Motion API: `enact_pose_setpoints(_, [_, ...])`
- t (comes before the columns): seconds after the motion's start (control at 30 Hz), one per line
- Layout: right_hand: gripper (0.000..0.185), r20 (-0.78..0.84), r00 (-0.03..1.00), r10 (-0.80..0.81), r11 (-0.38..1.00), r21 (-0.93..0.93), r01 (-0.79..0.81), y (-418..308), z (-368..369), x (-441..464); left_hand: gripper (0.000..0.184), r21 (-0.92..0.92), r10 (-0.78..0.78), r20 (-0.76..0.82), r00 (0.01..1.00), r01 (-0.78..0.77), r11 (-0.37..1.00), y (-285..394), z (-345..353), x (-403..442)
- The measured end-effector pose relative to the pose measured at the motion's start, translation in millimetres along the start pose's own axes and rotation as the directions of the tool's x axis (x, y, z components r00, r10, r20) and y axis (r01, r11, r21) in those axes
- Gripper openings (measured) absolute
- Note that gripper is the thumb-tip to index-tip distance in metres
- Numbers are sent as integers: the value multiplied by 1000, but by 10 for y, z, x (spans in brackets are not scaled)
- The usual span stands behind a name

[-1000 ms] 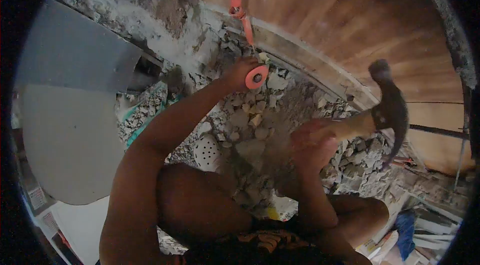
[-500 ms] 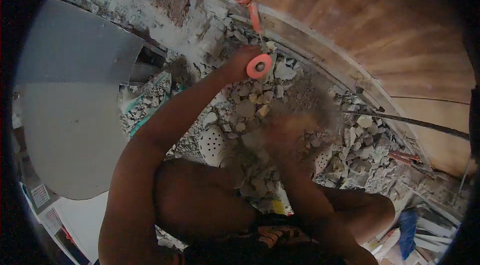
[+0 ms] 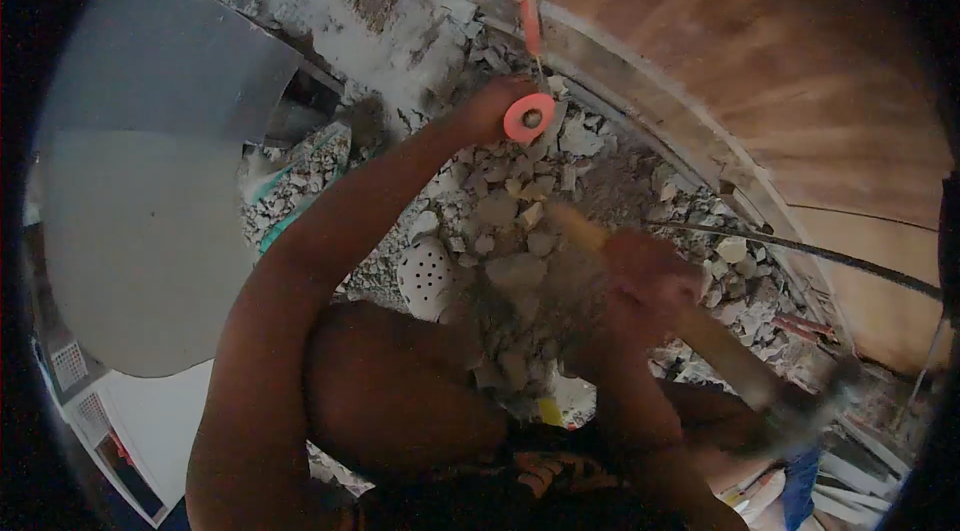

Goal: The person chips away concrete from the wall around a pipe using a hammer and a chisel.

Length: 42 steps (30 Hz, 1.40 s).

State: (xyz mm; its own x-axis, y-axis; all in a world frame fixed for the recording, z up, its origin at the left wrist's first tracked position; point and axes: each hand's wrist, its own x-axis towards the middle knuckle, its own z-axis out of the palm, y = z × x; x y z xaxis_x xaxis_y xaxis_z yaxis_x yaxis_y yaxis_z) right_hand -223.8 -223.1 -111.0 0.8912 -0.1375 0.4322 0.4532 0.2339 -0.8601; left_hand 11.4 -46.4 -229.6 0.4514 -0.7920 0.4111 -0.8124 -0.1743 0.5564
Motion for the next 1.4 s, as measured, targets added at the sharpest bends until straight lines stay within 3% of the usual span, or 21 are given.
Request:
enact_pose_setpoints(0.07, [22,-65,915,397,825,-413,-387,350,154,-286,47,-181,-134,10,991,133,974,-47,31,4])
enact_pose_setpoints(0.13, [25,-290,703,649,365,-691,-623,774,203,-592,48,-351,-243,40,969,241,905,-67,16,66])
enact_pose_setpoints(0.2, [27,-447,573,687,84,-734,-674,1284,65,-943,49,-141,-214,70,974,222,965,-100,-67,71])
enact_pose_setpoints(0.3, [30,-599,467,650,230,-432,-872,1417,-126,-1351,46,-215,-167,-53,984,152,965,-155,58,-71])
enact_pose_setpoints(0.37, [23,-584,656,478,492,-441,-751,692,-38,-617,46,-143,-164,25,986,166,976,-68,-32,75])
enact_pose_setpoints(0.43, [24,-487,827,279,828,-315,-465,187,-45,-172,47,-70,-194,101,976,201,977,16,-112,107])
enact_pose_setpoints(0.5, [25,-320,947,-31,996,69,56,-114,-37,75,46,-157,-162,18,987,162,974,78,-110,74])
enact_pose_setpoints(0.57, [25,-230,960,-161,921,314,230,-158,1,100,47,-145,-177,26,984,179,973,86,-84,96])
enact_pose_setpoints(0.63, [26,-230,969,86,989,135,-56,159,46,-86,47,-128,-189,36,981,192,973,24,-76,102])
enact_pose_setpoints(0.67, [27,-246,923,295,934,-130,-333,369,107,-202,46,-154,-150,-12,989,147,977,-70,-15,58])
enact_pose_setpoints(0.7, [27,-297,812,502,646,-495,-581,592,184,-280,44,-181,-104,-58,993,92,979,-110,57,26])
enact_pose_setpoints(0.73, [28,-372,694,617,288,-714,-639,798,167,-379,44,-184,-89,-51,995,78,980,-104,121,-14])
enact_pose_setpoints(0.8, [29,-459,632,624,198,-690,-696,1181,47,-842,45,-78,-94,6,996,94,993,-123,41,-83])
enact_pose_setpoints(0.83, [27,-489,597,636,365,-491,-791,1387,-47,-1099,45,-77,-93,7,996,94,993,-166,0,-117])
enact_pose_setpoints(0.97, [17,-530,559,638,291,-507,-811,518,28,-486,45,-103,-45,0,999,44,994,-150,-12,0])
enact_pose_setpoints(1.0, [16,-516,693,503,547,-430,-718,521,-75,-516,45,-50,-37,-20,999,36,998,-98,14,-20])
enact_pose_setpoints(1.1, [17,-532,784,320,842,-218,-493,590,-199,-509,43,-91,-64,-102,993,55,994,-65,1,21])
enact_pose_setpoints(1.27, [24,-604,742,291,943,314,-114,674,-100,-435,46,-153,-145,-110,983,127,980,61,-107,73])
enact_pose_setpoints(1.3, [31,-384,778,497,793,-164,-587,632,119,-382,47,-151,-156,-108,982,139,979,46,-96,73])
enact_pose_setpoints(1.33, [37,-275,629,727,327,-666,-670,602,221,-336,47,-149,-167,-105,980,151,977,33,-86,75])
enact_pose_setpoints(1.4, [44,-338,599,726,253,-679,-690,1263,-1,-926,49,-107,-84,-128,988,70,992,-156,-31,-40])
